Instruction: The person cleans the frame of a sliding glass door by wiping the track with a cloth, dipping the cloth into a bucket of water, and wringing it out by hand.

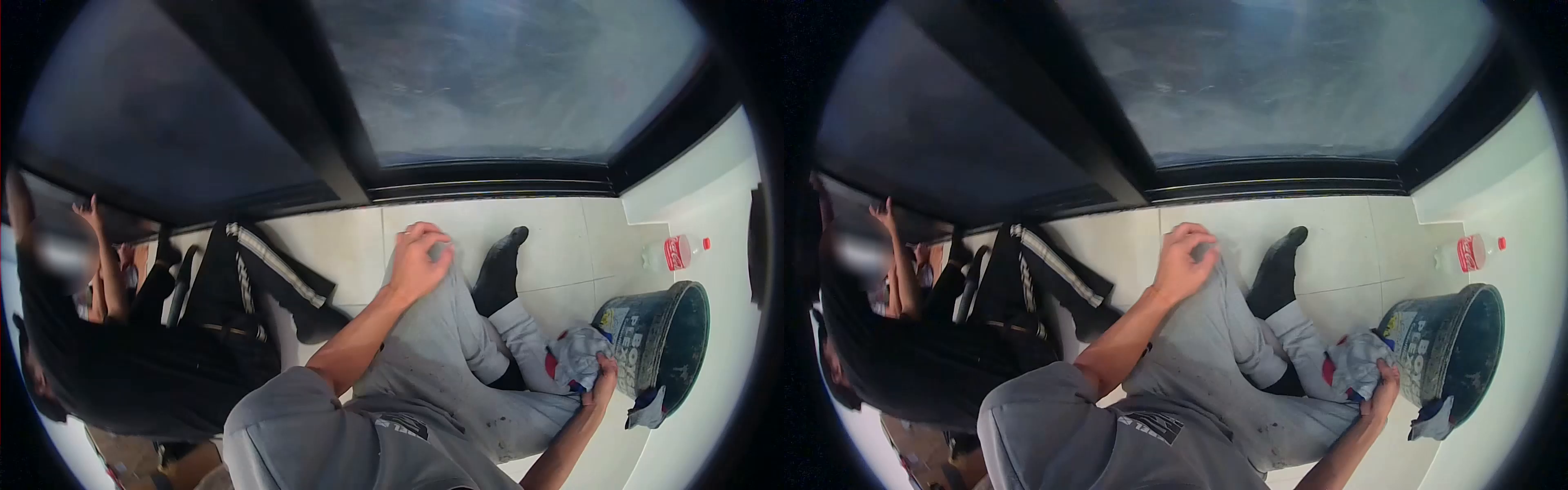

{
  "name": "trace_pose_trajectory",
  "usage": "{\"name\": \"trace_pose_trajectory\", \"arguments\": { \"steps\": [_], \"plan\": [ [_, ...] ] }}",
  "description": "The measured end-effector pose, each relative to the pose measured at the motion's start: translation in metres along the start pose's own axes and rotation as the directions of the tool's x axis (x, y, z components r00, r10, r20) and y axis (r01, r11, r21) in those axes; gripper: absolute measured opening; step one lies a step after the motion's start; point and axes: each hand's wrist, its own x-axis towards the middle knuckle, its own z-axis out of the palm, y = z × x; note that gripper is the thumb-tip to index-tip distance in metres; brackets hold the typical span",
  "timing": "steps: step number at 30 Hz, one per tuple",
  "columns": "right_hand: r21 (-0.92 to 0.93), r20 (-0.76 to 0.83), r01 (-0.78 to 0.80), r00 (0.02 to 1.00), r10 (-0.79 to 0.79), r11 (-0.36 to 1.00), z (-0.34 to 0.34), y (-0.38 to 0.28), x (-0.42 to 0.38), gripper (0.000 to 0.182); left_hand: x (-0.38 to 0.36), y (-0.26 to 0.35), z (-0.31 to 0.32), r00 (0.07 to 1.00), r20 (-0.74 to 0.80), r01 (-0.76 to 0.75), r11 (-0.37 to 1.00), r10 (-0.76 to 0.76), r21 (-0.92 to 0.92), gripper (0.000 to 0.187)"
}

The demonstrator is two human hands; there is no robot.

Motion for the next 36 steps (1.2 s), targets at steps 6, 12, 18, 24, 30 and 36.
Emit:
{"name": "trace_pose_trajectory", "arguments": {
  "steps": [6, 12, 18, 24, 30, 36],
  "plan": [
    [0.217, 0.214, 0.012, 0.975, -0.060, 0.976, 0.024, 0.000, -0.006, 0.052, -0.052, -0.025, -0.066, 0.923, -0.187, 0.340, 0.940, -0.337, -0.013, 0.025],
    [0.244, 0.248, 0.018, 0.965, -0.080, 0.970, 0.023, -0.003, -0.032, 0.045, -0.008, -0.060, -0.118, 0.875, -0.434, 0.244, 0.970, -0.214, 0.015, 0.042],
    [0.297, 0.186, 0.085, 0.972, -0.145, 0.951, 0.009, 0.002, -0.033, 0.036, 0.084, -0.026, -0.155, 0.800, -0.507, 0.305, 0.945, -0.321, -0.118, 0.075],
    [0.337, 0.217, 0.114, 0.956, -0.195, 0.934, 0.005, 0.008, -0.024, 0.027, 0.134, -0.050, -0.141, 0.733, -0.520, 0.401, 0.896, -0.439, -0.191, 0.091],
    [0.360, 0.231, 0.103, 0.953, -0.195, 0.927, 0.010, 0.005, -0.023, 0.027, 0.131, -0.009, -0.116, 0.822, -0.381, 0.352, 0.904, -0.423, -0.243, 0.093],
    [0.339, 0.192, 0.127, 0.961, -0.201, 0.932, 0.008, 0.010, -0.020, 0.032, 0.141, 0.033, -0.073, 0.844, -0.306, 0.375, 0.893, -0.440, -0.251, 0.100]
  ]
}}
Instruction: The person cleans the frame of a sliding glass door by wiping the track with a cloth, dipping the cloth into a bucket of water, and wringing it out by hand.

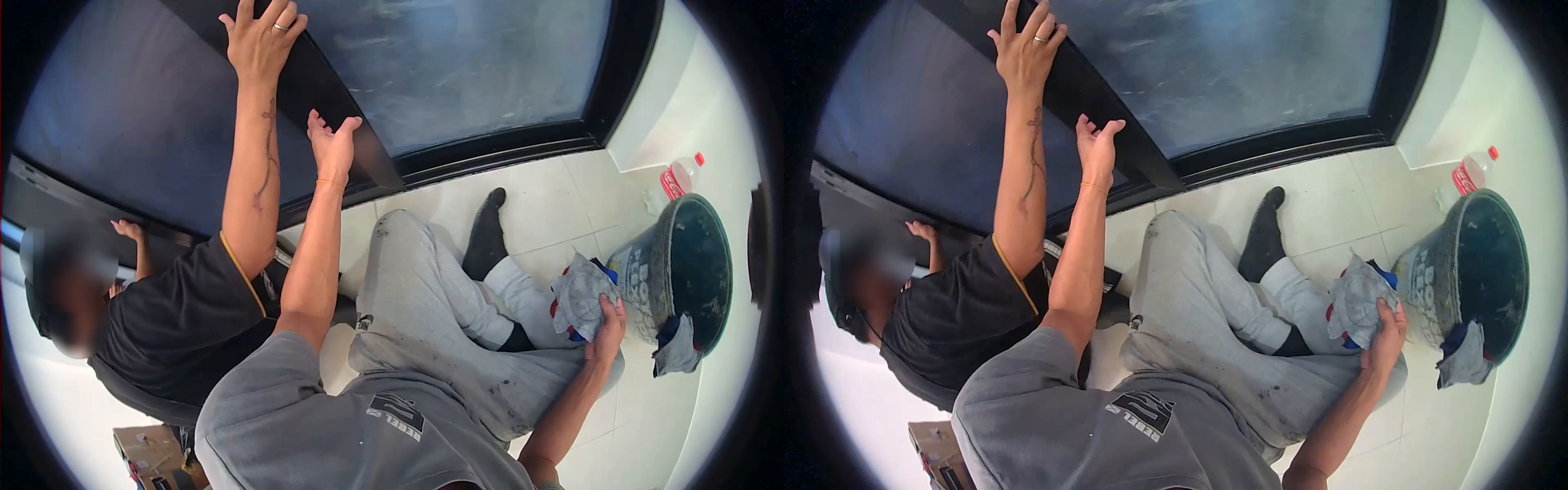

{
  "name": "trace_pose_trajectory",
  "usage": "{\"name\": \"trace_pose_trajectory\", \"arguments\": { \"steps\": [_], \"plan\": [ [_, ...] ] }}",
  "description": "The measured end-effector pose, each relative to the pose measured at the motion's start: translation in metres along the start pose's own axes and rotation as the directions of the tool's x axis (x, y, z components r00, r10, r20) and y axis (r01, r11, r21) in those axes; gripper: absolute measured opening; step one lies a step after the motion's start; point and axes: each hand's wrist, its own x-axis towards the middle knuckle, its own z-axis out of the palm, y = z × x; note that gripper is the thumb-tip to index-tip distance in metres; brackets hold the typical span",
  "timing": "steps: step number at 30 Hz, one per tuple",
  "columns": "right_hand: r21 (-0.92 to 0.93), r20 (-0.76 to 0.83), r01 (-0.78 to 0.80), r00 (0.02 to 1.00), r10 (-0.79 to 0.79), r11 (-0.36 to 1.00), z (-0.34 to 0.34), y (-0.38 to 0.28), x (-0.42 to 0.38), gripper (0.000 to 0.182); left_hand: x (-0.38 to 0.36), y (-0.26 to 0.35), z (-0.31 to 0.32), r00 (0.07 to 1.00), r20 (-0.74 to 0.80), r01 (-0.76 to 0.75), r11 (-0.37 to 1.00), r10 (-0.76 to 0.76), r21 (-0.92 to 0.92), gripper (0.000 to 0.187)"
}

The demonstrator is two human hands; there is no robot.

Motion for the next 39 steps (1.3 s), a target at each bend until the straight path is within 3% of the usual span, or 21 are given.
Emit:
{"name": "trace_pose_trajectory", "arguments": {
  "steps": [5, 9, 14, 25, 39],
  "plan": [
    [0.012, -0.002, 0.031, 1.000, -0.031, 0.999, 0.004, -0.004, -0.005, 0.031, -0.009, 0.008, 0.027, 0.999, -0.030, -0.039, 0.999, 0.039, -0.021, 0.099],
    [0.040, 0.065, 0.023, 0.998, -0.025, 0.999, 0.011, -0.007, -0.005, 0.031, -0.011, 0.012, 0.047, 0.975, 0.147, -0.150, 0.983, 0.165, -0.107, 0.091],
    [0.008, 0.023, 0.037, 0.999, -0.037, 0.999, 0.010, -0.008, -0.006, 0.032, -0.030, 0.034, 0.098, 0.935, 0.314, -0.124, 0.982, 0.165, -0.145, 0.093],
    [0.059, 0.053, 0.039, 0.998, -0.042, 0.997, 0.009, -0.004, -0.003, 0.029, -0.058, 0.077, 0.210, 0.875, 0.452, -0.135, 0.984, 0.173, -0.114, 0.100],
    [0.042, 0.036, 0.019, 0.999, -0.021, 0.999, 0.009, -0.005, 0.004, 0.026, -0.097, 0.141, 0.348, 0.658, 0.728, -0.065, 0.978, 0.192, -0.200, 0.095]
  ]
}}
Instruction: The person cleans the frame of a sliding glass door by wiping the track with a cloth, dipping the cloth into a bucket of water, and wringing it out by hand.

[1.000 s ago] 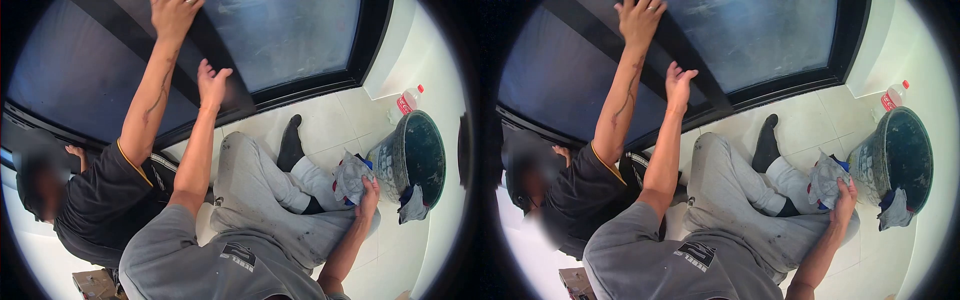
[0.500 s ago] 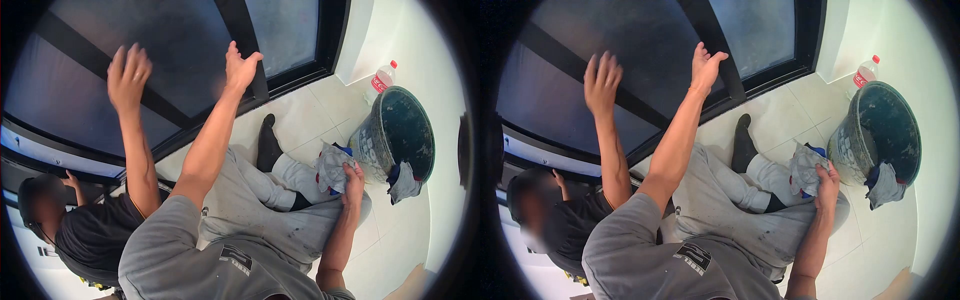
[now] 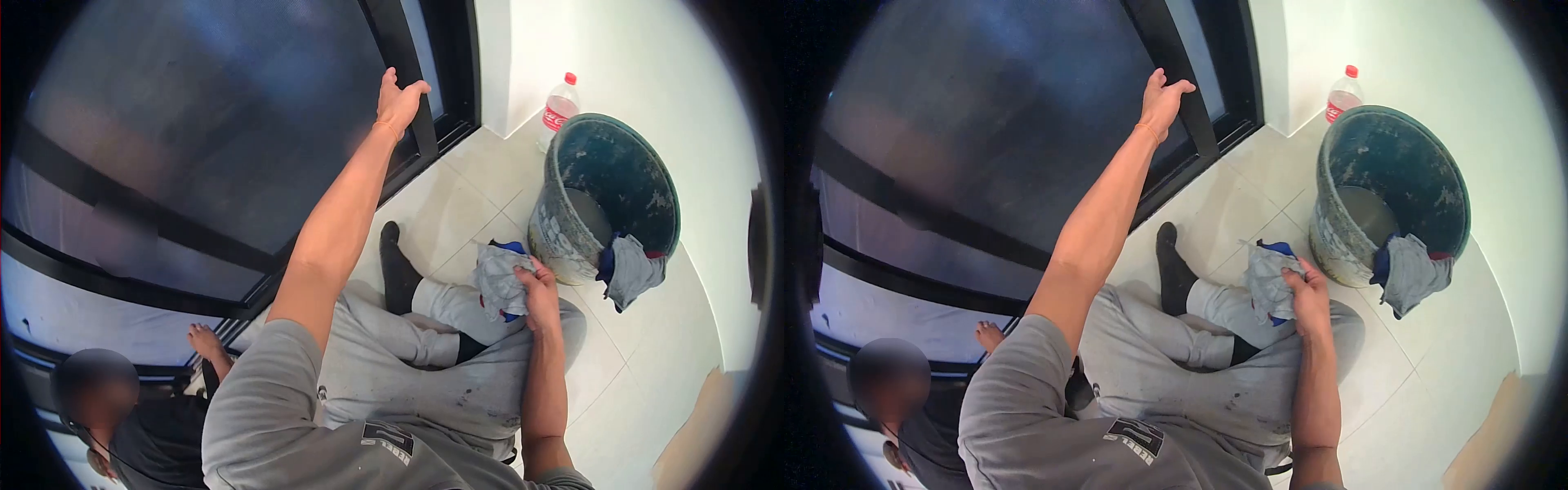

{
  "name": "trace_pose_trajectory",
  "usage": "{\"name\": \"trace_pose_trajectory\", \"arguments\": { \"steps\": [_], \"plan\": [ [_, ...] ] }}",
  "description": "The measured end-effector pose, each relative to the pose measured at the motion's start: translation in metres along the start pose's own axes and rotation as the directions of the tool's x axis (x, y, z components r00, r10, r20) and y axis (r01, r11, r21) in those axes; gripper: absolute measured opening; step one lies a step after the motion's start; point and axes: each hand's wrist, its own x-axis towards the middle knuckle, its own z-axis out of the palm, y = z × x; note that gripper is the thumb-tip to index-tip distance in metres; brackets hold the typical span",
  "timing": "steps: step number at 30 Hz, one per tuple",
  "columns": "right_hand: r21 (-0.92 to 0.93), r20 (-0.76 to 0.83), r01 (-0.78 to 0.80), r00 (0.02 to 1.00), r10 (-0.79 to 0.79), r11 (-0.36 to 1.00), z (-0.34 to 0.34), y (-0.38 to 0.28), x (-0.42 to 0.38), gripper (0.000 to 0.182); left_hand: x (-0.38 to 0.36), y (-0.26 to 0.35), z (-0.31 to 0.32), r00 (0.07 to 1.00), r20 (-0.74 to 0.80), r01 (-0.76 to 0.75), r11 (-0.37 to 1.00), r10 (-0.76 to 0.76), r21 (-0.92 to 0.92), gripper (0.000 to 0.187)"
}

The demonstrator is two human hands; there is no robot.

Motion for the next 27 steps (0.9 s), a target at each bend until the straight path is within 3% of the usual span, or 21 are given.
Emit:
{"name": "trace_pose_trajectory", "arguments": {
  "steps": [1, 4, 8, 10, 13, 15, 16, 17, 18, 21, 24, 27],
  "plan": [
    [0.000, -0.010, -0.011, 1.000, 0.011, 1.000, -0.002, 0.002, 0.002, 0.024, 0.003, 0.002, 0.009, 1.000, 0.021, -0.001, 1.000, 0.001, -0.004, 0.094],
    [-0.032, 0.010, -0.028, 1.000, 0.029, 0.999, -0.005, 0.003, 0.004, 0.025, 0.017, -0.001, 0.029, 0.980, 0.200, 0.041, 0.966, 0.011, -0.256, 0.090],
    [-0.036, 0.027, -0.015, 1.000, 0.016, 0.999, -0.006, 0.004, 0.005, 0.025, -0.075, 0.019, 0.021, 0.973, 0.181, -0.097, 0.960, 0.147, -0.261, 0.073],
    [-0.025, 0.042, -0.046, 0.998, 0.047, 0.999, -0.006, 0.003, 0.004, 0.030, -0.131, 0.003, -0.001, 0.973, 0.090, -0.190, 0.961, 0.211, -0.200, 0.060],
    [-0.235, -0.128, -0.012, 0.992, -0.018, 0.972, -0.020, 0.026, 0.007, 0.040, -0.213, -0.033, -0.056, 0.983, -0.028, -0.182, 0.983, 0.182, 0.003, 0.052],
    [-0.286, -0.289, -0.110, 0.957, 0.024, 0.952, -0.008, 0.012, -0.007, 0.052, -0.257, -0.066, -0.096, 0.977, -0.153, -0.129, 0.984, 0.148, 0.126, 0.047],
    [-0.220, -0.214, -0.066, 0.977, 0.018, 0.973, -0.017, 0.017, -0.005, 0.056, -0.278, -0.069, -0.116, 0.969, -0.230, -0.058, 0.988, 0.091, 0.144, 0.045],
    [-0.229, -0.244, -0.029, 0.969, -0.028, 0.973, -0.021, 0.021, -0.003, 0.055, -0.298, -0.075, -0.135, 0.951, -0.303, 0.000, 0.980, 0.060, 0.197, 0.045],
    [-0.111, -0.139, -0.044, 0.990, 0.028, 0.993, -0.017, 0.012, -0.005, 0.052, -0.310, -0.082, -0.155, 0.932, -0.361, 0.048, 0.969, 0.044, 0.242, 0.045],
    [-0.097, -0.056, -0.013, 0.998, 0.007, 0.995, -0.006, 0.005, -0.008, 0.043, -0.345, -0.112, -0.210, 0.899, -0.437, 0.154, 0.921, 0.019, 0.358, 0.043],
    [-0.128, -0.030, -0.039, 0.999, 0.036, 0.991, -0.006, 0.007, -0.004, 0.038, -0.367, -0.127, -0.242, 0.868, -0.492, 0.177, 0.890, 0.060, 0.420, 0.041],
    [-0.209, -0.019, -0.045, 0.999, 0.042, 0.977, -0.010, 0.009, -0.001, 0.036, -0.373, -0.130, -0.237, 0.858, -0.512, 0.106, 0.954, 0.055, 0.281, 0.040]
  ]
}}
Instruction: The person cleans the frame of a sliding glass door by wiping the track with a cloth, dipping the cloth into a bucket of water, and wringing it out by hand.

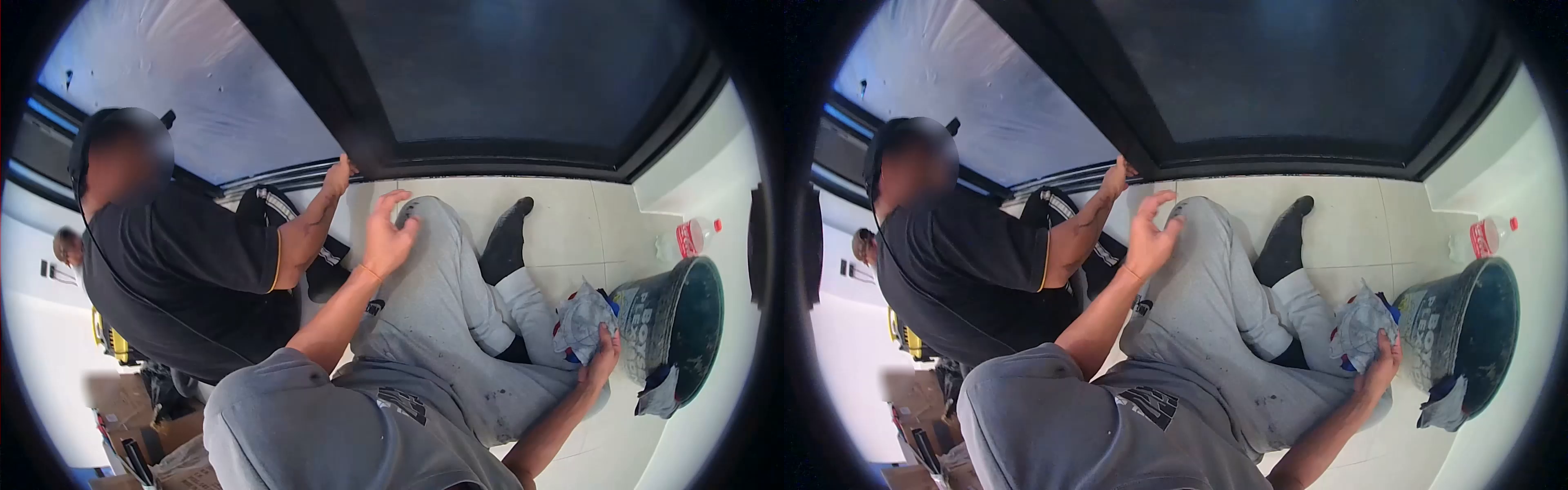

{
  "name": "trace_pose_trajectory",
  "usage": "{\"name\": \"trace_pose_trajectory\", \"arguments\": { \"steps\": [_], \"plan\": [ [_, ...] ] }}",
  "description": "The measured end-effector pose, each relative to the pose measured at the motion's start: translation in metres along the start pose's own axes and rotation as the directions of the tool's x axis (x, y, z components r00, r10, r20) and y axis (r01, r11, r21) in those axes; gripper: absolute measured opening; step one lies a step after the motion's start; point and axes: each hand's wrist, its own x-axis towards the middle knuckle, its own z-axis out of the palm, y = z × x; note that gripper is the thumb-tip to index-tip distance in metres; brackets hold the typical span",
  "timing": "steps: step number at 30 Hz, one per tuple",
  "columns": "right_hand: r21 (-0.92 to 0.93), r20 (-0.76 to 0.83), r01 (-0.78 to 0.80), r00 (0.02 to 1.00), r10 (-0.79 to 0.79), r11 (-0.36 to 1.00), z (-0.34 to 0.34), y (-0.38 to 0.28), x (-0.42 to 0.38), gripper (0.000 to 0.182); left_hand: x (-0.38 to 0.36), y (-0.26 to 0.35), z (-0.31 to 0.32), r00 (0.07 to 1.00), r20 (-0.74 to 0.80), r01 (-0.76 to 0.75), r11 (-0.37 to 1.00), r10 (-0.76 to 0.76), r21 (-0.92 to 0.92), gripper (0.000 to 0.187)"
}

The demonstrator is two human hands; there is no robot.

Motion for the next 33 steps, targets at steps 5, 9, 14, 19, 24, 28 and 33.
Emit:
{"name": "trace_pose_trajectory", "arguments": {
  "steps": [5, 9, 14, 19, 24, 28, 33],
  "plan": [
    [-0.010, 0.016, -0.029, 0.999, 0.029, 1.000, 0.004, 0.000, 0.005, 0.036, -0.022, 0.038, 0.051, 0.978, 0.206, 0.028, 0.956, 0.035, -0.294, 0.041],
    [0.061, 0.051, -0.057, 0.997, 0.054, 0.997, 0.033, -0.013, -0.006, 0.042, -0.054, 0.069, 0.114, 0.804, 0.594, 0.340, 0.820, -0.001, -0.460, 0.053],
    [0.039, 0.090, -0.057, 0.994, 0.053, 0.998, 0.063, -0.011, -0.010, 0.040, -0.061, 0.089, 0.160, 0.383, 0.922, 0.739, 0.618, -0.060, -0.267, 0.069],
    [0.084, 0.225, -0.056, 0.974, 0.035, 0.995, 0.075, 0.004, -0.016, 0.038, -0.075, 0.078, 0.175, 0.496, 0.854, 0.770, 0.535, -0.157, -0.349, 0.053],
    [-0.098, 0.099, 0.028, 0.995, -0.019, 0.995, 0.076, -0.002, -0.037, 0.046, -0.061, 0.062, 0.163, 0.463, 0.832, 0.858, 0.390, -0.305, -0.335, 0.044],
    [-0.228, 0.047, 0.131, 0.991, -0.124, 0.965, 0.044, -0.005, -0.048, 0.042, -0.032, 0.078, 0.153, 0.497, 0.838, 0.866, 0.184, -0.226, -0.465, 0.033],
    [-0.216, 0.055, 0.105, 0.994, -0.096, 0.971, 0.027, -0.003, -0.059, 0.032, -0.020, 0.067, 0.159, 0.548, 0.797, 0.832, 0.266, -0.255, -0.487, 0.035]
  ]
}}
